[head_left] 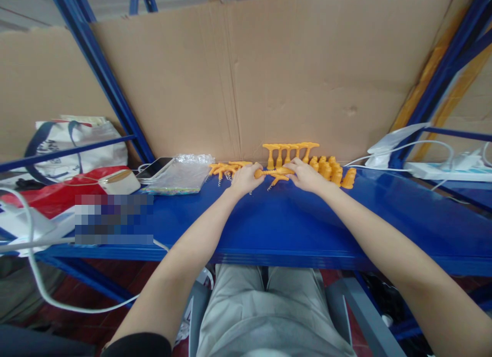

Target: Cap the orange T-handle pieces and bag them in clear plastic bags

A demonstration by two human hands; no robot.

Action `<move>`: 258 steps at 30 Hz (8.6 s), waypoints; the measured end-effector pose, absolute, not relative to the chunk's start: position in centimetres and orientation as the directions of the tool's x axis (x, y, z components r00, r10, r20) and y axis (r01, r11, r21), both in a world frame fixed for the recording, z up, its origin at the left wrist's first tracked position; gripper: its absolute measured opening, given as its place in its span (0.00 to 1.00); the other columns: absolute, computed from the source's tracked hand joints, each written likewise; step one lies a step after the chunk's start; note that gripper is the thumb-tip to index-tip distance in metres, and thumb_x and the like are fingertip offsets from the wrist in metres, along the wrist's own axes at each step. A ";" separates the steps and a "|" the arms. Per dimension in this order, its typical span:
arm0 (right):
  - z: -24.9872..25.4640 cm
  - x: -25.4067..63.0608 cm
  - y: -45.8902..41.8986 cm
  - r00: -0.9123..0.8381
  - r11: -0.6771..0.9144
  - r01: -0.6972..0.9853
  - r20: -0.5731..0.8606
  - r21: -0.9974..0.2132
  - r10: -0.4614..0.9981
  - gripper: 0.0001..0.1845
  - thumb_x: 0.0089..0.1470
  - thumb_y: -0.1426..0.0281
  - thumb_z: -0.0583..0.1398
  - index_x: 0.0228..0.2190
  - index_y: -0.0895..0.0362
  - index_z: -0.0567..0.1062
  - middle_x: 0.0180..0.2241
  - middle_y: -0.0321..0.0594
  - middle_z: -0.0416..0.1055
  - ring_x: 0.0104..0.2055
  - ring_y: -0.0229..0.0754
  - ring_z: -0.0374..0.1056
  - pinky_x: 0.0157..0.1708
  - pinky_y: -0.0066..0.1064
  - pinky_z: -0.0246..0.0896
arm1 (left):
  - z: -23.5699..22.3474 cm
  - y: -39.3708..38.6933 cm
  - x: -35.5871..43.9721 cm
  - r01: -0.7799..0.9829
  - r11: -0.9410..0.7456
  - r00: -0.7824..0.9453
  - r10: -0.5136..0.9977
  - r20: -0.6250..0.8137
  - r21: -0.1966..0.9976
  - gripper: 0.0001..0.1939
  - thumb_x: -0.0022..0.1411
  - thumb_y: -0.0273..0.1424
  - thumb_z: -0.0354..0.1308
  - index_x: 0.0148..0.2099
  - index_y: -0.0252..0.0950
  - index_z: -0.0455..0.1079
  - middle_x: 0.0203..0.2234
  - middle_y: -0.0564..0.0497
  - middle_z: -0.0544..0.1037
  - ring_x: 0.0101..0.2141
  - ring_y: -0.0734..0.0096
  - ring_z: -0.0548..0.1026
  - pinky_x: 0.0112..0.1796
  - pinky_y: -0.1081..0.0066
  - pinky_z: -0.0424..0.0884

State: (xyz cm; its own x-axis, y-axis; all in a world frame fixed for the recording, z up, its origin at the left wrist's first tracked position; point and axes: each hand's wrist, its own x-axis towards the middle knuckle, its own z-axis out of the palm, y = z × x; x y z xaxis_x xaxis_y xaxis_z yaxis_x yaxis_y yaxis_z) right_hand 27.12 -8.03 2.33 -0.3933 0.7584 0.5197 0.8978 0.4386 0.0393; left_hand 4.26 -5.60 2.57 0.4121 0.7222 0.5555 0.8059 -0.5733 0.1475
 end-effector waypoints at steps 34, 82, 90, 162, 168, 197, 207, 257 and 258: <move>3.8 27.5 -8.6 -0.205 0.295 0.380 0.232 -0.876 0.951 0.13 0.62 0.60 0.58 0.33 0.57 0.73 0.31 0.45 0.78 0.35 0.44 0.76 0.44 0.41 0.73 | 2.9 -5.2 3.9 0.775 -0.620 0.441 0.668 0.600 0.120 0.11 0.62 0.30 0.57 0.47 0.36 0.72 0.39 0.46 0.77 0.43 0.60 0.76 0.43 0.66 0.70; 3.8 27.1 -9.2 -0.205 0.258 0.449 0.182 -0.856 0.962 0.18 0.63 0.57 0.56 0.47 0.57 0.70 0.42 0.49 0.78 0.29 0.39 0.75 0.26 0.29 0.69 | 2.4 -4.6 3.3 0.725 -0.679 0.445 0.587 0.676 0.113 0.10 0.64 0.38 0.58 0.43 0.37 0.71 0.36 0.47 0.76 0.41 0.63 0.76 0.41 0.68 0.69; 3.8 26.7 -9.2 -0.178 0.267 0.407 0.211 -0.873 0.961 0.14 0.61 0.63 0.59 0.44 0.59 0.73 0.40 0.47 0.79 0.28 0.37 0.75 0.30 0.30 0.70 | 2.2 -4.5 3.3 0.704 -0.702 0.445 0.556 0.702 0.110 0.10 0.65 0.37 0.58 0.43 0.36 0.71 0.35 0.48 0.75 0.39 0.64 0.76 0.40 0.69 0.68; 2.9 24.5 -9.5 -0.399 0.506 0.862 0.569 -0.034 0.719 0.10 0.59 0.67 0.59 0.41 0.54 0.79 0.40 0.45 0.79 0.45 0.50 0.71 0.48 0.42 0.54 | 1.7 -5.2 4.8 0.671 -0.741 0.526 0.509 0.681 0.035 0.12 0.62 0.39 0.60 0.43 0.37 0.72 0.36 0.48 0.77 0.39 0.64 0.77 0.38 0.69 0.70; 2.7 24.5 -9.3 -0.408 0.511 0.859 0.554 -0.036 0.725 0.10 0.58 0.69 0.59 0.40 0.55 0.79 0.40 0.46 0.79 0.45 0.50 0.72 0.47 0.40 0.54 | 1.6 -4.9 4.8 0.644 -0.764 0.558 0.504 0.660 0.039 0.13 0.62 0.40 0.59 0.44 0.37 0.73 0.35 0.47 0.78 0.37 0.64 0.77 0.39 0.68 0.72; 5.0 19.7 1.5 0.098 0.155 0.862 0.458 -0.482 0.884 0.06 0.52 0.69 0.64 0.31 0.58 0.81 0.37 0.46 0.80 0.43 0.47 0.75 0.44 0.32 0.67 | -0.2 -1.9 3.3 0.673 -0.737 0.656 0.633 0.411 0.059 0.12 0.57 0.24 0.51 0.28 0.37 0.74 0.29 0.46 0.78 0.34 0.62 0.78 0.41 0.63 0.75; 3.9 17.4 4.0 0.175 0.047 0.893 0.443 -0.447 0.879 0.10 0.57 0.68 0.62 0.39 0.57 0.81 0.44 0.51 0.78 0.50 0.52 0.74 0.48 0.38 0.68 | 0.2 -2.7 3.5 0.706 -0.708 0.661 0.657 0.363 -0.004 0.12 0.60 0.25 0.51 0.31 0.37 0.76 0.33 0.45 0.79 0.38 0.59 0.78 0.43 0.60 0.75; 4.0 17.0 3.3 0.199 -0.096 0.943 0.311 -0.318 0.929 0.22 0.62 0.64 0.57 0.53 0.65 0.73 0.53 0.62 0.72 0.56 0.52 0.69 0.51 0.34 0.64 | 1.3 -3.8 3.7 0.746 -0.666 0.644 0.725 0.244 0.008 0.14 0.63 0.27 0.50 0.40 0.33 0.78 0.40 0.43 0.80 0.43 0.60 0.77 0.48 0.64 0.72; 4.1 17.0 3.1 0.187 -0.089 0.948 0.312 -0.304 0.931 0.22 0.62 0.65 0.57 0.53 0.64 0.73 0.52 0.61 0.72 0.56 0.52 0.69 0.51 0.35 0.64 | 1.3 -3.8 3.7 0.745 -0.666 0.643 0.725 0.246 0.016 0.14 0.63 0.27 0.50 0.40 0.33 0.78 0.40 0.43 0.80 0.43 0.60 0.77 0.48 0.64 0.72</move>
